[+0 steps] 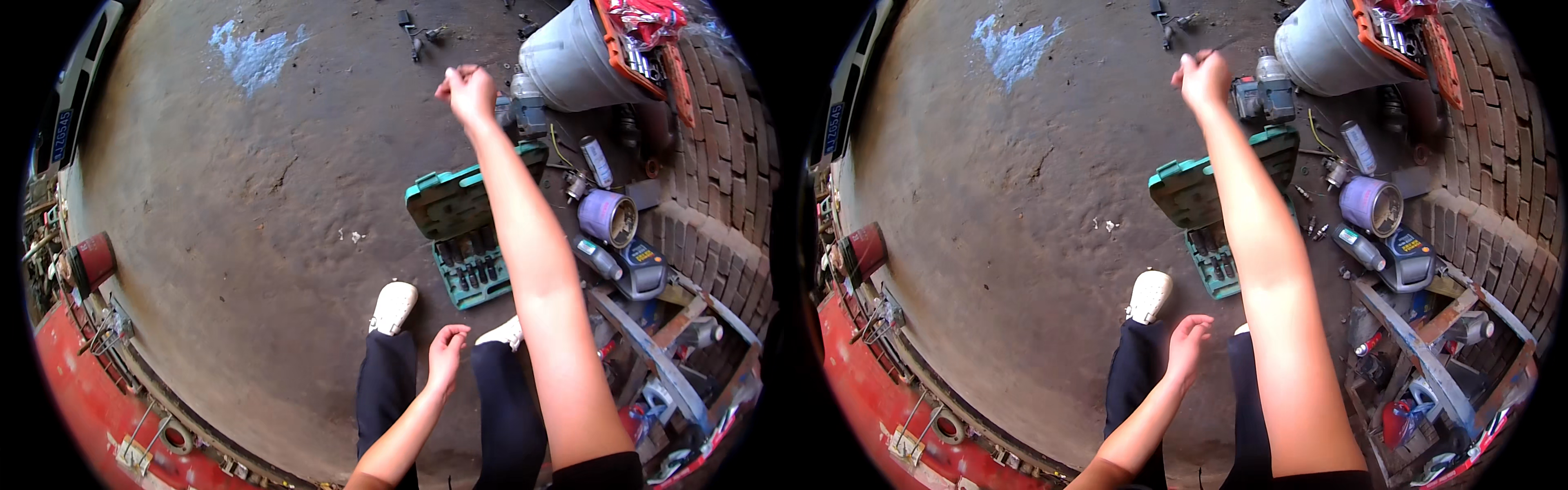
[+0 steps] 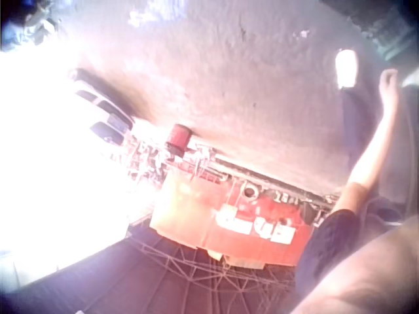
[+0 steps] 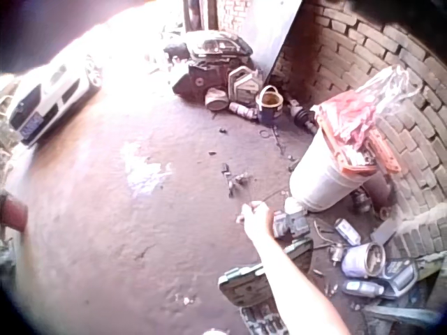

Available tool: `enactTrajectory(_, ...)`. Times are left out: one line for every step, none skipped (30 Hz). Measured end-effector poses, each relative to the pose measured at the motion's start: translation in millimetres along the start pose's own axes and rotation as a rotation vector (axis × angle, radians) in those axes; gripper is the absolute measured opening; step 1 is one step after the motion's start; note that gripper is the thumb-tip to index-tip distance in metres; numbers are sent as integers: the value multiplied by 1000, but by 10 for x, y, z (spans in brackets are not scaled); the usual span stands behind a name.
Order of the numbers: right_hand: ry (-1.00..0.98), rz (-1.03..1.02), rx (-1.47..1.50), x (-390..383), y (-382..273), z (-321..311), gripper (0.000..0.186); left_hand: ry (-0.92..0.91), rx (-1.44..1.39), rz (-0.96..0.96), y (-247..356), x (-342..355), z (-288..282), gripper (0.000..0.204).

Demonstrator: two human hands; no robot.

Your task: The person sweeps debris on a concrete floor into a dustpan using a broom, then walks to a toolbox, opens it, and handles a small metal object. The person also picks up a green toolbox and places it on the floor.

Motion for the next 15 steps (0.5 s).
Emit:
enactTrajectory(-42, -7, 128, -274, 18, 8, 16, -9, -68, -7, -9, 15, 15, 13)
enactTrajectory(-101, -5, 257, -580, 16, -16, 14, -18, -131, -21, -44, 40, 19, 13)
enactTrajectory(-117, 55, 379, -938, 5, -60, 14, -24, -191, -47, -93, 41, 15, 13)
enactTrajectory(-140, 74, 405, -1319, -58, -177, 16, -26, -172, -36, -72, 46, 17, 15)
enactTrajectory(-209, 159, 436, -1689, -19, -290, 18, -7, -224, -10, -89, 63, -4, 16)
enactTrajectory(-210, 229, 458, -2046, 22, -416, 19, 56, -247, 20, -43, 59, -44, 17)
enactTrajectory(-175, 351, 482, -2400, 81, -548, 20, 121, -270, 50, -11, 53, -91, 19)
enactTrajectory(-147, 387, 394, -2729, 190, -741, 21, 179, -260, 75, -34, 61, -130, 21)
enactTrajectory(-159, 445, 315, -3060, 325, -906, 25, 246, -259, 108, -64, 71, -174, 23)
enactTrajectory(-101, 566, 292, -3422, 507, -1058, 25, 292, -236, 141, -100, 61, -193, 26)
enactTrajectory(-78, 634, 241, -3743, 600, -1197, 24, 280, -177, 145, -173, 76, -199, 29)
enactTrajectory(-62, 679, 212, -4064, 720, -1321, 23, 217, -106, 108, -264, 95, -172, 31)
enactTrajectory(-83, 735, 109, -4312, 721, -1438, 23, 159, -39, 75, -353, 96, -128, 32)
enactTrajectory(-117, 761, 36, -4556, 767, -1557, 23, 95, -9, -3, -307, 19, 26, 33)
enactTrajectory(-134, 800, -8, -4767, 754, -1662, 23, -47, 2, -104, -475, 29, 67, 32)
Point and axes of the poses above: each hand's wrist, its own x-axis towards the middle knuckle, its own z-axis out of the palm, y = z × x, the point moved 5 cm from there along x, towards the middle knuckle, and after that the axes turned 4 degrees about x, right-handed, at the moved point
